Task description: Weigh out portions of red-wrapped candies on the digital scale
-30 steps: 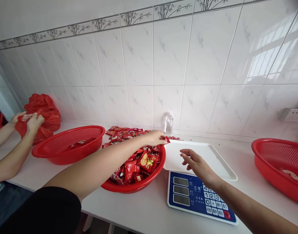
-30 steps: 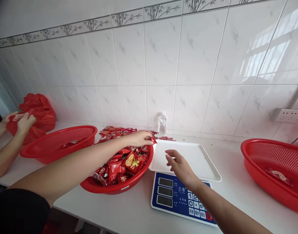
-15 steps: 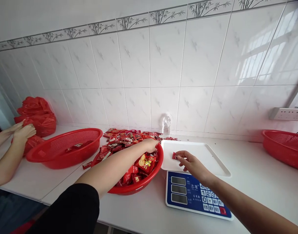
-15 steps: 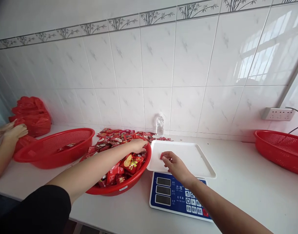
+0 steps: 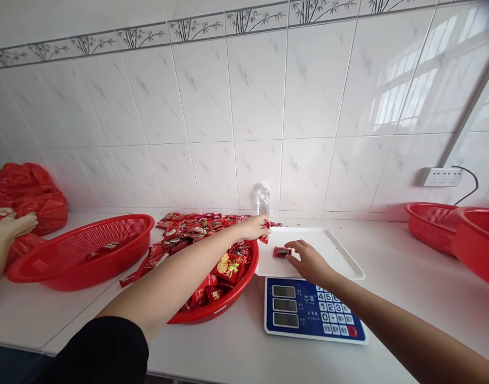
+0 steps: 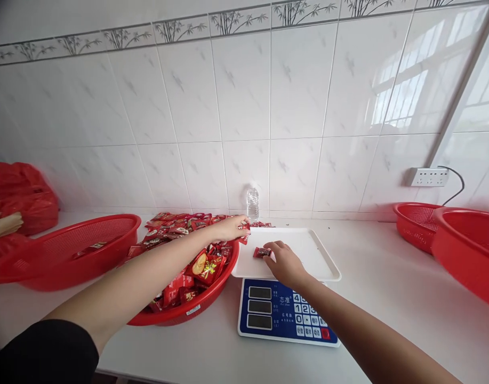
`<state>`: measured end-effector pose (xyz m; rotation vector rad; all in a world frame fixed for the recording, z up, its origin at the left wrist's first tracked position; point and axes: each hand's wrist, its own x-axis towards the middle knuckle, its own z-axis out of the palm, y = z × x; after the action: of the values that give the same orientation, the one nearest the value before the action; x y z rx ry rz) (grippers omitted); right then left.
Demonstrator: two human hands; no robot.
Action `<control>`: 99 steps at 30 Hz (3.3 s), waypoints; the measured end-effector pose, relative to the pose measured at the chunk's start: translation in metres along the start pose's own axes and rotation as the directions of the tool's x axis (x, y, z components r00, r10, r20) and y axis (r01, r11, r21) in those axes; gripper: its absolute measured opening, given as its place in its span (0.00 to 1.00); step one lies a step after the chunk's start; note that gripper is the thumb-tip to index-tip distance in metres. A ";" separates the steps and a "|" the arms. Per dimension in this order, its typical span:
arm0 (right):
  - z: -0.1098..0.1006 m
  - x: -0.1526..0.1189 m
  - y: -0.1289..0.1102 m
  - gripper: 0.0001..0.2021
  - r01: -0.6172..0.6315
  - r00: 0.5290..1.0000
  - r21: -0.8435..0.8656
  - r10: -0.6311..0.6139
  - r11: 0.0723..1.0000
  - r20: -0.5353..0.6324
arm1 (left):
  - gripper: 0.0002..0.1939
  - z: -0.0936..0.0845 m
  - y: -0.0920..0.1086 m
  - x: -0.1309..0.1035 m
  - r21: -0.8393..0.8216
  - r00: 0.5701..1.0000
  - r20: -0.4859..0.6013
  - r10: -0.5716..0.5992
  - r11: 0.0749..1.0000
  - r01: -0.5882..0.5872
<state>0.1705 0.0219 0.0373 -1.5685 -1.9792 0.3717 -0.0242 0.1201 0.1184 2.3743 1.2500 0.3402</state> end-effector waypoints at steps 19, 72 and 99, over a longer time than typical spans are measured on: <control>0.007 0.020 -0.009 0.27 0.201 0.927 -0.151 -0.139 0.968 0.347 | 0.17 -0.019 -0.028 -0.002 0.484 0.975 0.109 -0.194 0.867 0.118; -0.017 0.006 0.014 0.16 0.150 0.973 -0.038 -0.140 0.988 0.185 | 0.25 -0.043 -0.044 -0.029 0.577 0.931 0.222 -0.290 0.809 0.115; -0.012 0.003 0.019 0.17 0.150 0.973 -0.050 -0.138 0.987 0.187 | 0.08 -0.054 -0.003 -0.004 0.186 0.993 0.092 -0.077 0.981 0.059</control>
<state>0.1927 0.0281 0.0373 -1.4619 -2.2510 0.4102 -0.0511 0.1323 0.1643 2.4598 1.3638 0.0876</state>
